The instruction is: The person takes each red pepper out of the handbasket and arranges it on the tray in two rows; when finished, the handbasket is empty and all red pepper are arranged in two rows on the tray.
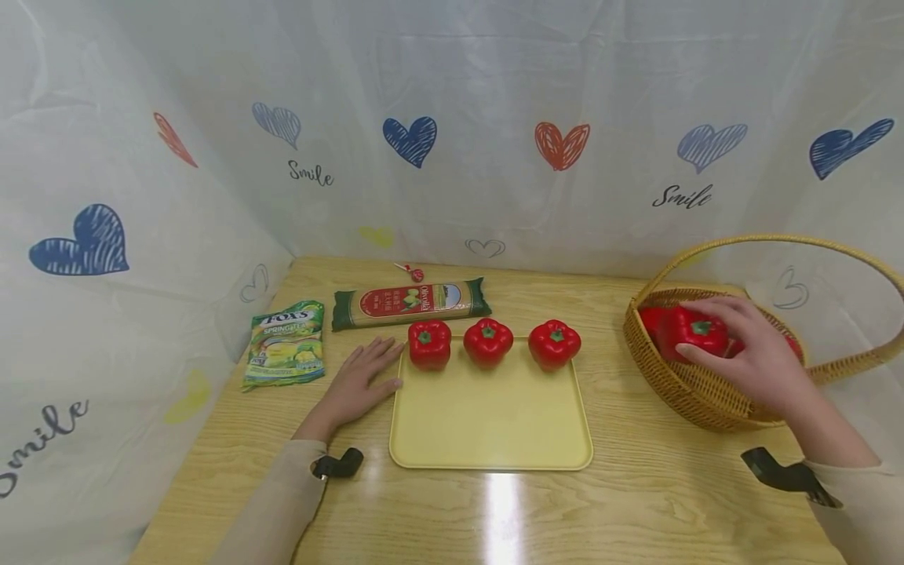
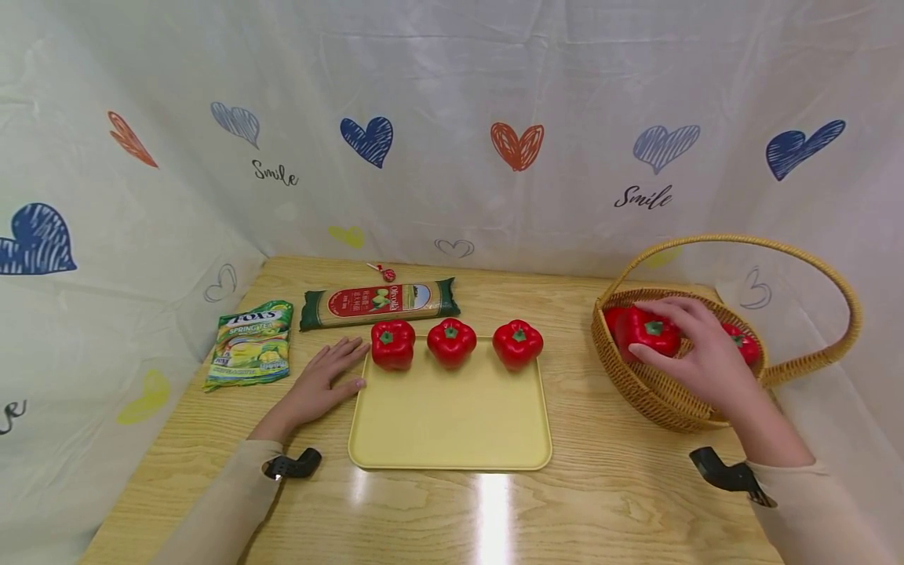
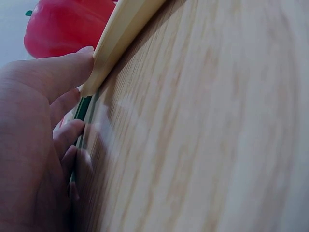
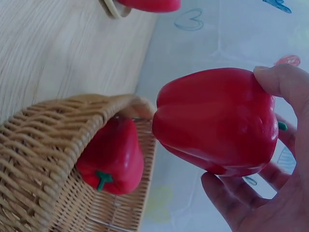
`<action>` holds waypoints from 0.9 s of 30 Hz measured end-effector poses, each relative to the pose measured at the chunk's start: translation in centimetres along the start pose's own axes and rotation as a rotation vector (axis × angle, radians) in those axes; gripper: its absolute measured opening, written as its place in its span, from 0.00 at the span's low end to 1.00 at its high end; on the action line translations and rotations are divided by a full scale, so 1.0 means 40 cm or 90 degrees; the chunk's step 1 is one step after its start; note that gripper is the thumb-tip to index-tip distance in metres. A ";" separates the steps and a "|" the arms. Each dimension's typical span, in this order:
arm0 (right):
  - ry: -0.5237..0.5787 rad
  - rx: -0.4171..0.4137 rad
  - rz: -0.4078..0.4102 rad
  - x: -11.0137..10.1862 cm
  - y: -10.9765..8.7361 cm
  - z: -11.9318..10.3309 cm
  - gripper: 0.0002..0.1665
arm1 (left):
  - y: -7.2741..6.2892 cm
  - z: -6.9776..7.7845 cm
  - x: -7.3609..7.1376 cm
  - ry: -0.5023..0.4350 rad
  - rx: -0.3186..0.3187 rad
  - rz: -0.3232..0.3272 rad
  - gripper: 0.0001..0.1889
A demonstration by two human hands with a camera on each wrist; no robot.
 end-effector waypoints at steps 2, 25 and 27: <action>-0.001 -0.004 0.001 0.003 -0.002 -0.007 0.37 | 0.000 0.000 0.000 -0.001 -0.001 0.000 0.35; 0.019 -0.083 -0.019 0.083 -0.015 -0.099 0.34 | 0.000 0.006 -0.003 -0.008 0.002 0.004 0.35; 0.013 -0.092 -0.023 0.091 -0.017 -0.107 0.34 | 0.000 0.007 -0.003 -0.008 0.003 0.005 0.35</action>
Point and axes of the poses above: each hand's wrist, its own y-axis towards the middle knuckle, its own x-axis out of the palm, z = x × y, the point moved 1 cm from there along y, towards the middle knuckle, and after that the axes turned 2 degrees about y, right-handed, at the moved point
